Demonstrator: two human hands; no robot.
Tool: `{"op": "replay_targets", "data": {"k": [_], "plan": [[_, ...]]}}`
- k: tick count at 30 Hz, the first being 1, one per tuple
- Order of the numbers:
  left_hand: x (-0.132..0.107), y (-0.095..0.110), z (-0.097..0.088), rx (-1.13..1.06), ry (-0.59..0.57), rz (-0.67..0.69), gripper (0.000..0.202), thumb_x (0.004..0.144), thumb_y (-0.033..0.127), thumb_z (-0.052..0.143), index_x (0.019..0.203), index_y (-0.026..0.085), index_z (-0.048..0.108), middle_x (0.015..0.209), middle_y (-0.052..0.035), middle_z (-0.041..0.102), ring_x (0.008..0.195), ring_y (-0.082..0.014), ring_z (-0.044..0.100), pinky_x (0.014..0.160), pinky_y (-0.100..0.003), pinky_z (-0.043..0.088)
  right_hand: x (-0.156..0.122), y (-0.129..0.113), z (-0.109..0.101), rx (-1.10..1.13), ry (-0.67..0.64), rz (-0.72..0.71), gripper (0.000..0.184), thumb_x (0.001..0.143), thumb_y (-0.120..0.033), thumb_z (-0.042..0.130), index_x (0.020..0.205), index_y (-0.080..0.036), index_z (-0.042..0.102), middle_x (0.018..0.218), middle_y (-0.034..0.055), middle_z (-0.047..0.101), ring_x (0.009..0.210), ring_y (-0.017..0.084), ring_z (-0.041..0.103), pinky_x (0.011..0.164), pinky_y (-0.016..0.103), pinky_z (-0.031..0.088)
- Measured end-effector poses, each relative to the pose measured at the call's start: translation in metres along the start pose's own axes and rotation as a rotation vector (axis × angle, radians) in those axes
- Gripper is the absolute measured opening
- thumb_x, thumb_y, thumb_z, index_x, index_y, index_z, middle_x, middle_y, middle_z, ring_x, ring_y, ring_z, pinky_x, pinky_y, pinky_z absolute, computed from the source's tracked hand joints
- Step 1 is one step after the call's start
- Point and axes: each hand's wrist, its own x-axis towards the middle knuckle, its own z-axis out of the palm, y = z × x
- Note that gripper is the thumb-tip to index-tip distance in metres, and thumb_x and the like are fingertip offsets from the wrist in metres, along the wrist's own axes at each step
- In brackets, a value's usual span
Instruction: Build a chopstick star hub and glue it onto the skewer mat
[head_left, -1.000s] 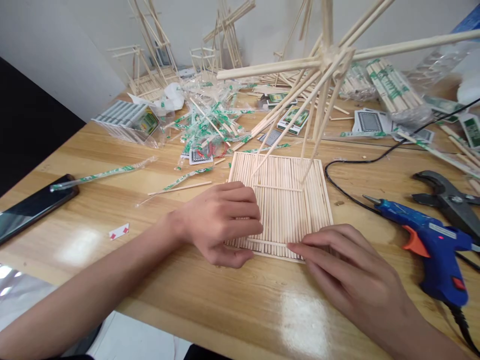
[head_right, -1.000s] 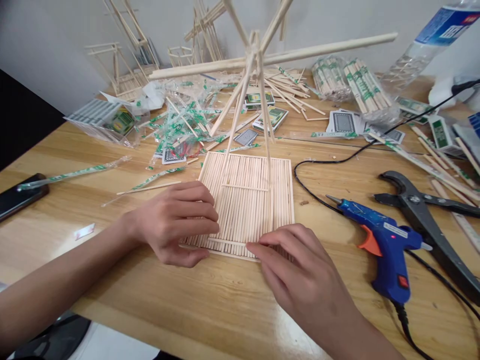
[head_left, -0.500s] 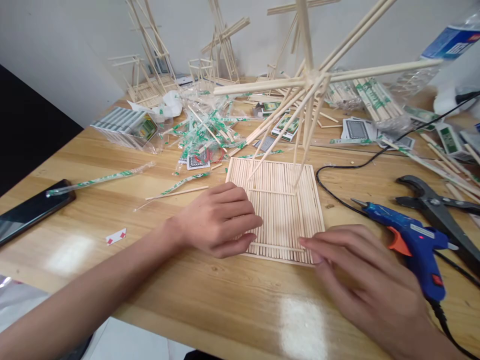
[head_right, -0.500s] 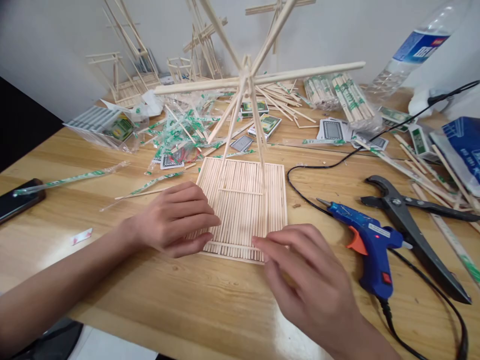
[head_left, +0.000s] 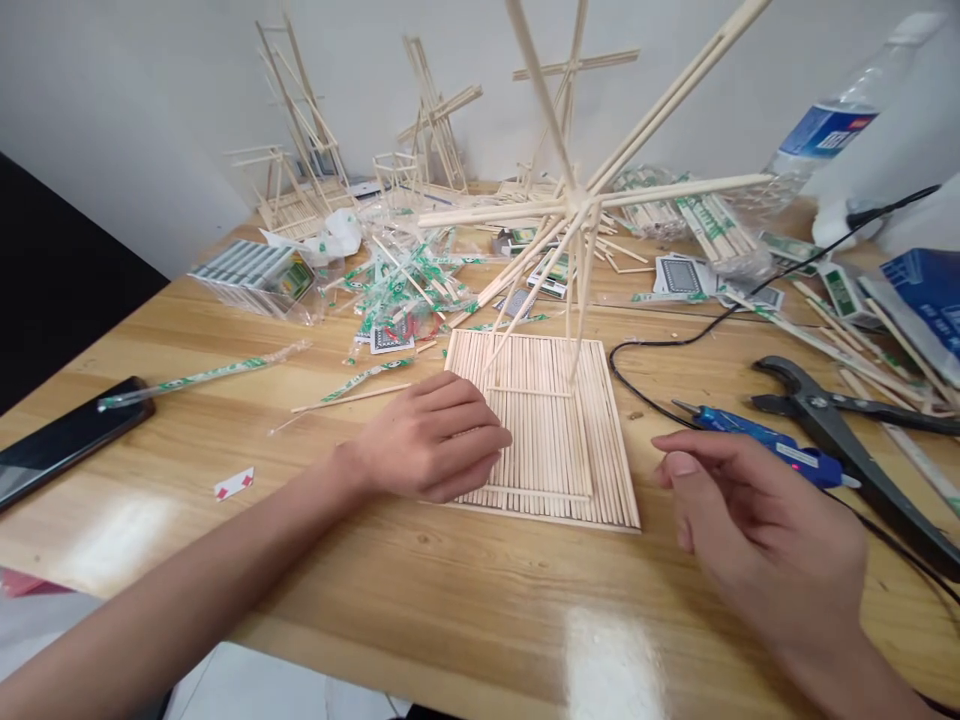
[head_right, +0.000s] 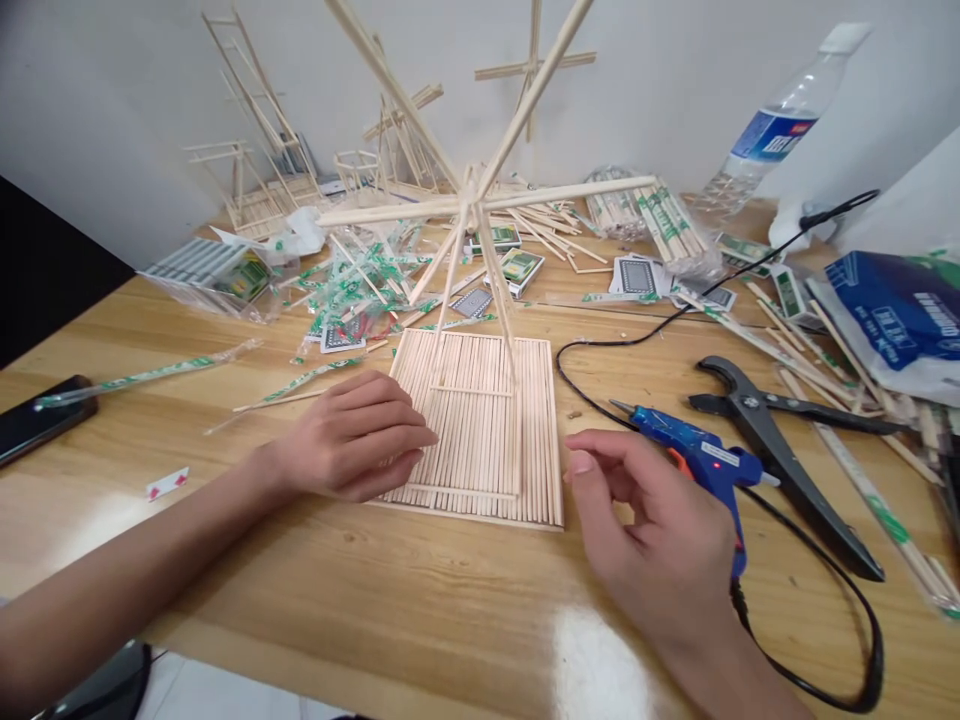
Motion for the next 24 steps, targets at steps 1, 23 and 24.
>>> {"op": "replay_targets", "data": {"k": [1,23,24], "plan": [[0.000,-0.001,0.000,0.004,0.009,-0.011,0.009,0.087,0.016,0.063,0.096,0.017,0.063,0.081,-0.0032,0.074,0.075,-0.0192,0.064,0.070,-0.033,0.052,0.001,0.000,0.000,0.000,-0.021,-0.035,0.012,0.095,-0.033,0.059,0.097,-0.025,0.068,0.068,-0.0013,0.069,0.051,0.013,0.063,0.048,0.026,0.049],[-0.003,-0.002,0.004,-0.006,-0.036,-0.052,0.011,0.093,0.023,0.058,0.100,0.017,0.063,0.087,-0.0048,0.073,0.080,-0.0204,0.064,0.074,-0.034,0.052,0.008,0.010,0.020,-0.129,-0.287,-0.420,0.023,0.096,-0.020,0.058,0.118,-0.020,0.064,0.113,0.0066,0.075,0.111,0.022,0.066,0.098,0.043,0.056],[-0.003,-0.002,0.004,-0.007,-0.035,-0.050,0.011,0.093,0.023,0.058,0.100,0.017,0.063,0.087,-0.0049,0.073,0.081,-0.0205,0.064,0.074,-0.034,0.052,0.008,0.009,0.020,-0.127,-0.291,-0.414,0.023,0.097,-0.020,0.057,0.118,-0.020,0.064,0.113,0.0066,0.075,0.111,0.021,0.066,0.098,0.043,0.056]]}}
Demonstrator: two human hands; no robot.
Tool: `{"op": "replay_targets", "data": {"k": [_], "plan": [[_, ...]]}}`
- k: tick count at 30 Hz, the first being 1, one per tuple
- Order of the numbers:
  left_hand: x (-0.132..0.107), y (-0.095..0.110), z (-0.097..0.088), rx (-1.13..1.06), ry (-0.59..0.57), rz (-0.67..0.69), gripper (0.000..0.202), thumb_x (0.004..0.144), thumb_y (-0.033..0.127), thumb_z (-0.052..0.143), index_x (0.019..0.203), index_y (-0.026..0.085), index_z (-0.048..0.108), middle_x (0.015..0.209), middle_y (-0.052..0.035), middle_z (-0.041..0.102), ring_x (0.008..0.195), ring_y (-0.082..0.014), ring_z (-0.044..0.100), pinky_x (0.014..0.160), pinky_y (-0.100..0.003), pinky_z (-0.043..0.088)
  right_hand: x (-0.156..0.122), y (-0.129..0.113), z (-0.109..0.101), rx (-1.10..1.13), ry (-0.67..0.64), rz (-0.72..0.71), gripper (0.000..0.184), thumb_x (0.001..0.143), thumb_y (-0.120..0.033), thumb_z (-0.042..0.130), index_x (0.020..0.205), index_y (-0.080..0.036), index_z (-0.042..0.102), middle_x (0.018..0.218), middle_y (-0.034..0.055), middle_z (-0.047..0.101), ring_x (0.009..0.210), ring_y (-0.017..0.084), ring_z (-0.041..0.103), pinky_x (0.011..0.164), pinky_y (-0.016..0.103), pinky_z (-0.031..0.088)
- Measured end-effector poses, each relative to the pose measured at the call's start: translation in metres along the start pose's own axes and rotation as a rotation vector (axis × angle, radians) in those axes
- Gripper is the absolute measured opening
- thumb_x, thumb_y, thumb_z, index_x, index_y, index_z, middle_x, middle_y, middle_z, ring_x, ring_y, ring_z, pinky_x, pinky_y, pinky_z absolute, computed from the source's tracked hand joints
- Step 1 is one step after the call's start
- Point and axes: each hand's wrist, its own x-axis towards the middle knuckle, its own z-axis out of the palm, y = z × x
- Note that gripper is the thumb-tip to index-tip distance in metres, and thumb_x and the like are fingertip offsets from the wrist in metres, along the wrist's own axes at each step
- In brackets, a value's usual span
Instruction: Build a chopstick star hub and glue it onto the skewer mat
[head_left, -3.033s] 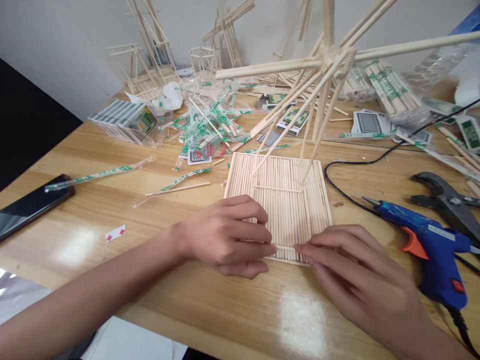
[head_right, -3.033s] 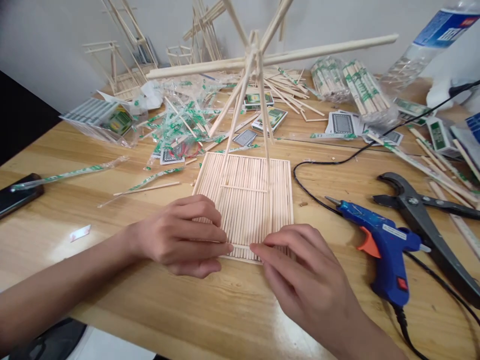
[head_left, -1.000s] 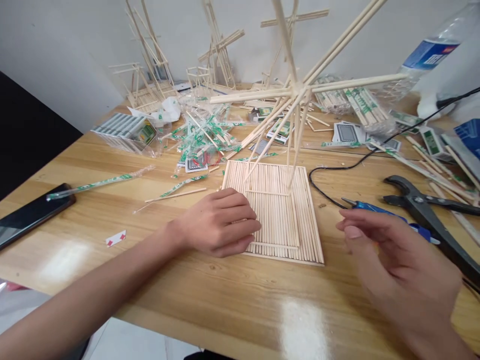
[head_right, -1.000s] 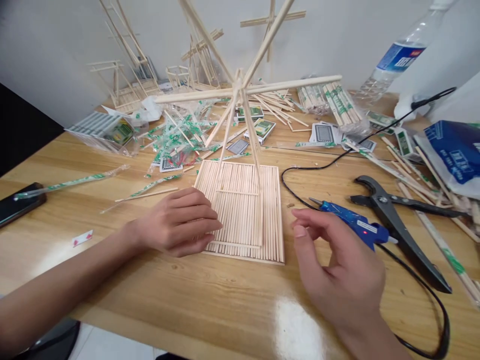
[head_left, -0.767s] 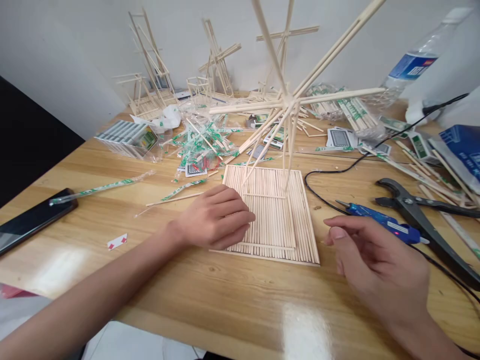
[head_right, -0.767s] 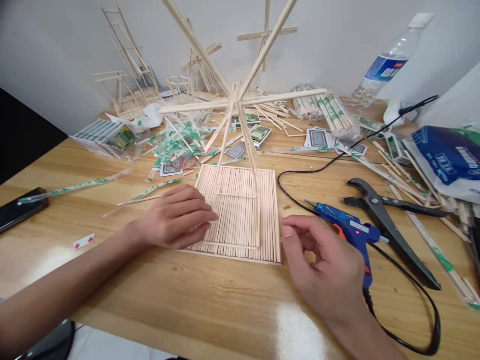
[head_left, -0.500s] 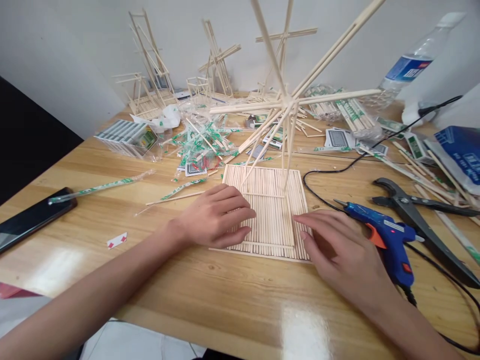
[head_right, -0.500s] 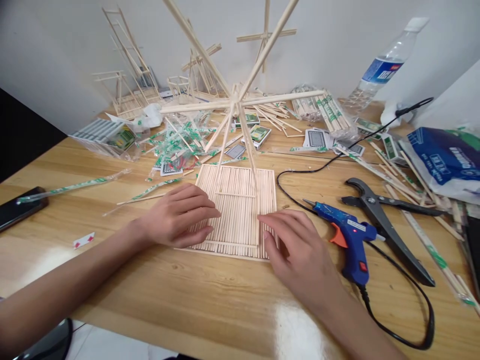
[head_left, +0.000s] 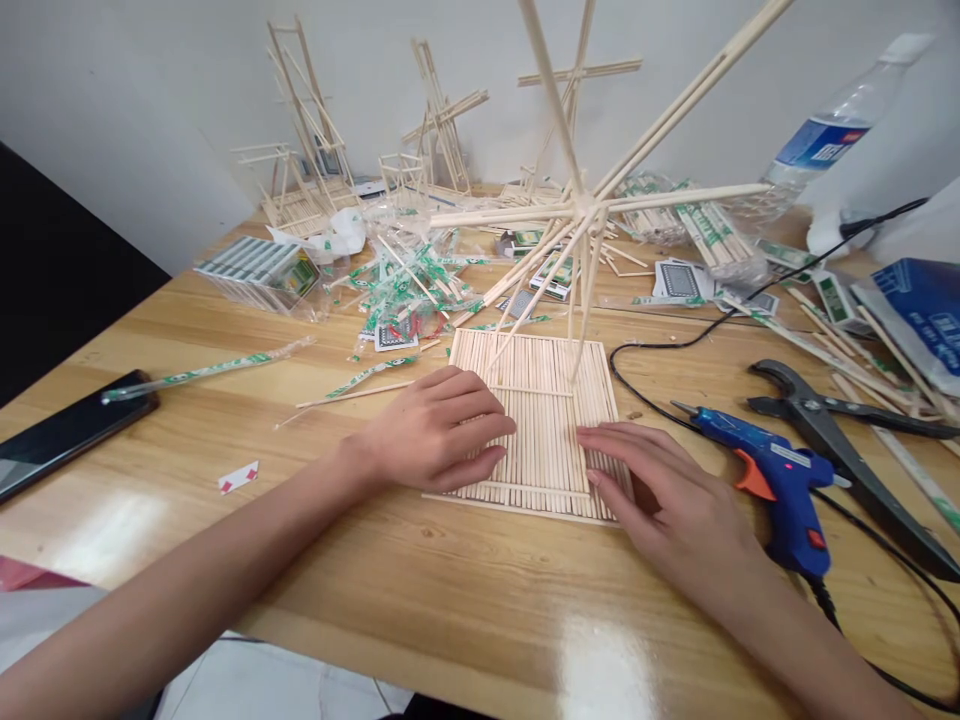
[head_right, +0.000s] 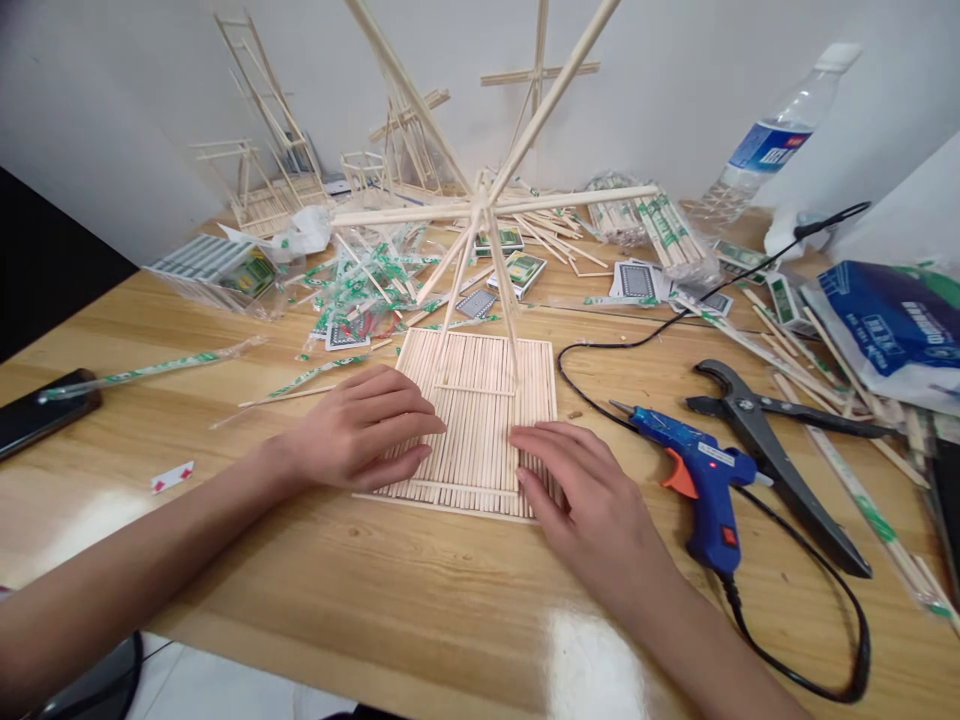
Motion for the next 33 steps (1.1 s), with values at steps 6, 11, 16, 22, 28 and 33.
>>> {"op": "replay_targets", "data": {"k": [6,11,16,22,28,33], "plan": [[0.001,0.000,-0.001,0.015,0.003,-0.014,0.012,0.092,0.022,0.058,0.101,0.017,0.063,0.087,-0.0048,0.073,0.081,-0.0206,0.064,0.074,-0.034,0.052,0.001,-0.001,0.001,0.028,-0.009,0.030,0.024,0.097,-0.021,0.056,0.121,-0.022,0.062,0.116,0.0070,0.073,0.111,0.020,0.066,0.097,0.041,0.057],[0.001,0.000,-0.003,0.035,-0.003,-0.073,0.011,0.092,0.017,0.055,0.101,0.018,0.061,0.089,-0.0044,0.073,0.078,-0.0196,0.063,0.073,-0.033,0.052,0.001,-0.002,-0.001,0.043,-0.009,0.039,0.025,0.097,-0.022,0.056,0.121,-0.022,0.061,0.118,0.0073,0.072,0.112,0.020,0.066,0.099,0.041,0.056],[-0.002,-0.003,-0.003,0.050,0.079,-0.218,0.018,0.089,0.007,0.046,0.101,0.016,0.057,0.087,-0.0073,0.070,0.080,-0.0205,0.061,0.074,-0.035,0.053,0.004,-0.004,-0.005,0.043,0.030,0.037,0.021,0.096,-0.021,0.057,0.116,-0.022,0.064,0.113,0.0070,0.074,0.107,0.021,0.069,0.095,0.040,0.058],[-0.005,-0.006,0.001,0.058,0.039,-0.301,0.018,0.087,0.011,0.047,0.100,0.016,0.058,0.085,-0.0072,0.069,0.078,-0.0211,0.061,0.073,-0.036,0.054,0.006,-0.001,-0.005,0.060,0.041,-0.012,0.019,0.095,-0.017,0.058,0.110,-0.023,0.068,0.109,0.0058,0.076,0.104,0.022,0.070,0.091,0.044,0.059],[-0.005,-0.006,0.005,-0.019,-0.005,-0.272,0.022,0.091,0.012,0.047,0.107,0.015,0.062,0.097,-0.0082,0.074,0.091,-0.0228,0.064,0.082,-0.039,0.056,0.004,0.001,-0.005,0.067,0.022,-0.005,0.020,0.096,-0.015,0.058,0.112,-0.021,0.067,0.111,0.0062,0.075,0.107,0.021,0.067,0.095,0.044,0.056],[-0.009,-0.009,0.008,-0.087,-0.060,-0.190,0.032,0.094,0.011,0.044,0.119,0.015,0.063,0.124,-0.0099,0.071,0.109,-0.0261,0.060,0.093,-0.046,0.055,0.005,0.002,-0.004,0.051,0.050,-0.004,0.017,0.096,-0.015,0.057,0.107,-0.022,0.068,0.105,0.0053,0.076,0.101,0.020,0.069,0.091,0.043,0.058]]}}
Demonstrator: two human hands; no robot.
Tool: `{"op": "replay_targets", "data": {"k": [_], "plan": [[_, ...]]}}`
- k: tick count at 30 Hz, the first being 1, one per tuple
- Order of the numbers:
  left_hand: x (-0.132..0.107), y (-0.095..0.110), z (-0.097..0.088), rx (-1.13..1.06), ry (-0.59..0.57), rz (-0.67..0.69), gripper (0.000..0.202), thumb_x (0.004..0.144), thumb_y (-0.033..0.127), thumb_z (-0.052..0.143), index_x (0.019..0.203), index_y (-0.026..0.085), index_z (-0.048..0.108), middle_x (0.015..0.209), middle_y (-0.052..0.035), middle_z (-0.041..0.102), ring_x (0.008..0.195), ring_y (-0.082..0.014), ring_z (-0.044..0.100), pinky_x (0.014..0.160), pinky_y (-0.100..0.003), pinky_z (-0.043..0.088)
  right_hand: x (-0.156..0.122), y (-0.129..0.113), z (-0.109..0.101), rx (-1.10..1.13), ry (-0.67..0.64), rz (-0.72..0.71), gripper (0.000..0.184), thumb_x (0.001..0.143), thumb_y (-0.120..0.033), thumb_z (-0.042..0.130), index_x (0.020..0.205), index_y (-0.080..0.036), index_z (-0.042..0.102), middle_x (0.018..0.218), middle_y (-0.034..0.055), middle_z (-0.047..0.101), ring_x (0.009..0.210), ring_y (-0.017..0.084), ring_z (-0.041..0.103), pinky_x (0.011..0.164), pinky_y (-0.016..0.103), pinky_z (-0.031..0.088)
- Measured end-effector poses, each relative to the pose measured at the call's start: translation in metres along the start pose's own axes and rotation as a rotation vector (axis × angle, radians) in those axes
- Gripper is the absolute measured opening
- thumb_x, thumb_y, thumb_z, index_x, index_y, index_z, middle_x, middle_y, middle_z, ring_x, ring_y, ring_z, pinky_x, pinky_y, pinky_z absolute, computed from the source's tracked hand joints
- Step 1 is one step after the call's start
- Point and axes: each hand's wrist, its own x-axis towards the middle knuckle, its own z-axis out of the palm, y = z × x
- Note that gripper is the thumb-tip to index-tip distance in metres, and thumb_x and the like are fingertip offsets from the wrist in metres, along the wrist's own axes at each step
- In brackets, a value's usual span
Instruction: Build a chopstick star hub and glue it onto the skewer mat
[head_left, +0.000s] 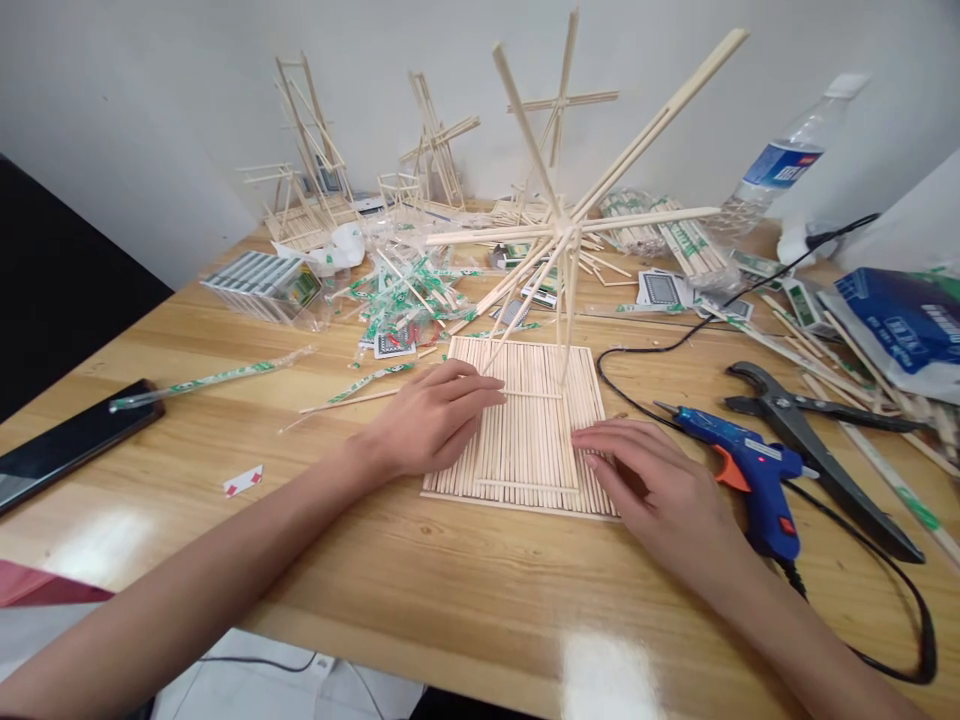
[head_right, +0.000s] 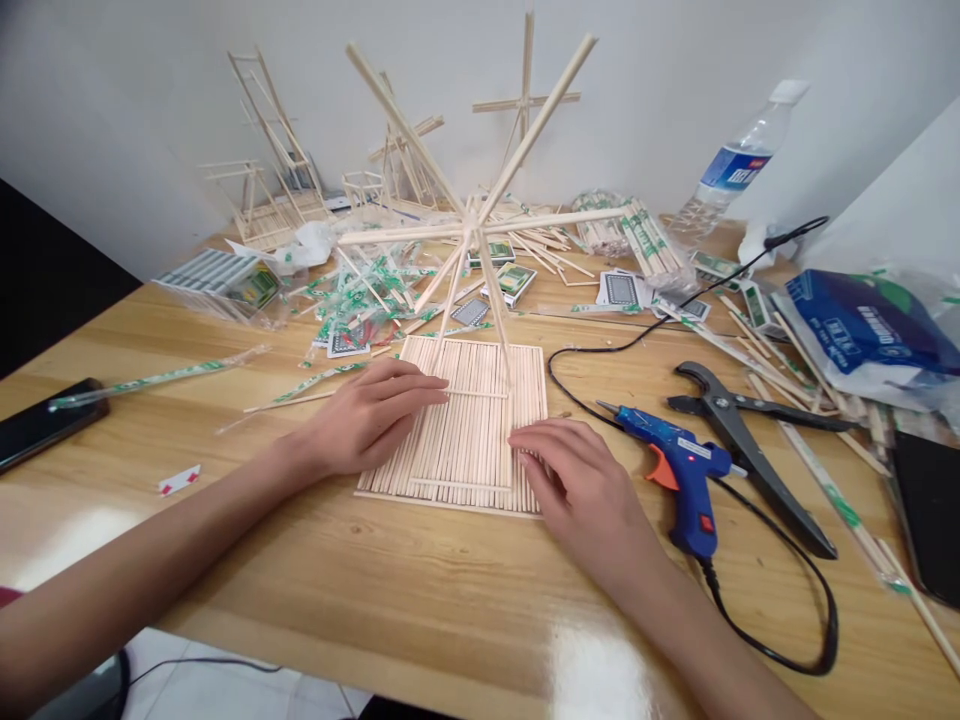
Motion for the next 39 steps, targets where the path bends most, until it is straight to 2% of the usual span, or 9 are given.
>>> {"op": "replay_targets", "data": {"k": [10,15,21,27,30,33,36,37,39], "plan": [[0.001,0.000,0.001,0.003,-0.048,-0.040,0.032,0.095,0.019,0.046,0.118,0.013,0.067,0.123,-0.0108,0.072,0.113,-0.0283,0.058,0.097,-0.049,0.053,0.001,-0.004,-0.001,0.014,0.005,-0.036,0.018,0.094,-0.015,0.057,0.104,-0.023,0.070,0.103,0.0053,0.077,0.099,0.021,0.071,0.089,0.045,0.059],[0.001,0.000,0.002,-0.011,-0.052,-0.090,0.032,0.097,0.024,0.047,0.119,0.015,0.068,0.121,-0.0103,0.072,0.113,-0.0273,0.059,0.099,-0.049,0.052,0.000,-0.003,-0.001,0.001,-0.008,-0.064,0.026,0.094,-0.013,0.055,0.107,-0.026,0.074,0.109,0.0055,0.076,0.101,0.021,0.070,0.088,0.045,0.060],[0.000,0.000,0.002,-0.010,-0.044,-0.109,0.033,0.097,0.027,0.047,0.119,0.014,0.068,0.119,-0.0122,0.072,0.113,-0.0280,0.060,0.098,-0.050,0.052,-0.001,0.000,-0.001,-0.062,0.064,-0.076,0.029,0.089,-0.007,0.053,0.099,-0.023,0.075,0.110,0.0079,0.075,0.103,0.023,0.067,0.089,0.049,0.057],[0.000,0.000,0.001,0.032,-0.017,-0.110,0.030,0.097,0.027,0.047,0.113,0.015,0.070,0.111,-0.0123,0.073,0.106,-0.0277,0.061,0.094,-0.049,0.053,-0.003,0.005,-0.002,-0.073,0.085,-0.025,0.024,0.087,-0.011,0.056,0.095,-0.024,0.075,0.110,0.0082,0.074,0.105,0.027,0.067,0.093,0.055,0.055],[0.000,0.000,0.000,0.076,-0.010,-0.107,0.029,0.098,0.027,0.047,0.110,0.015,0.071,0.107,-0.0110,0.074,0.102,-0.0266,0.062,0.092,-0.046,0.053,0.001,0.005,-0.006,-0.111,0.122,-0.019,0.022,0.088,-0.012,0.055,0.095,-0.024,0.074,0.103,0.0075,0.075,0.098,0.026,0.069,0.092,0.052,0.055],[0.001,0.000,-0.001,0.112,-0.024,-0.091,0.030,0.099,0.028,0.045,0.110,0.014,0.070,0.103,-0.0108,0.073,0.099,-0.0262,0.062,0.089,-0.045,0.054,0.003,0.002,-0.022,-0.253,0.213,0.036,0.021,0.092,-0.017,0.053,0.100,-0.022,0.071,0.095,0.0082,0.075,0.091,0.026,0.070,0.085,0.046,0.057],[0.001,-0.001,-0.001,0.131,-0.031,-0.090,0.031,0.100,0.029,0.043,0.110,0.014,0.069,0.100,-0.0104,0.073,0.096,-0.0252,0.062,0.086,-0.043,0.054,-0.007,0.002,-0.050,-0.511,0.267,0.250,0.018,0.093,-0.029,0.053,0.096,-0.021,0.069,0.091,0.0114,0.075,0.080,0.031,0.072,0.068,0.045,0.057],[0.001,-0.001,-0.001,0.138,-0.030,-0.095,0.031,0.100,0.029,0.043,0.109,0.014,0.069,0.100,-0.0102,0.073,0.095,-0.0249,0.062,0.086,-0.043,0.054,-0.014,0.005,-0.060,-0.603,0.202,0.341,0.018,0.094,-0.035,0.055,0.093,-0.023,0.068,0.087,0.0114,0.075,0.071,0.031,0.071,0.057,0.044,0.054],[0.001,-0.001,0.000,0.153,-0.025,-0.109,0.031,0.099,0.029,0.044,0.108,0.015,0.070,0.098,-0.0098,0.073,0.095,-0.0249,0.062,0.087,-0.042,0.053,-0.031,0.013,-0.076,-0.716,0.077,0.437,0.024,0.092,-0.047,0.057,0.082,-0.027,0.064,0.064,0.0093,0.070,0.051,0.030,0.066,0.037,0.039,0.042]]}}
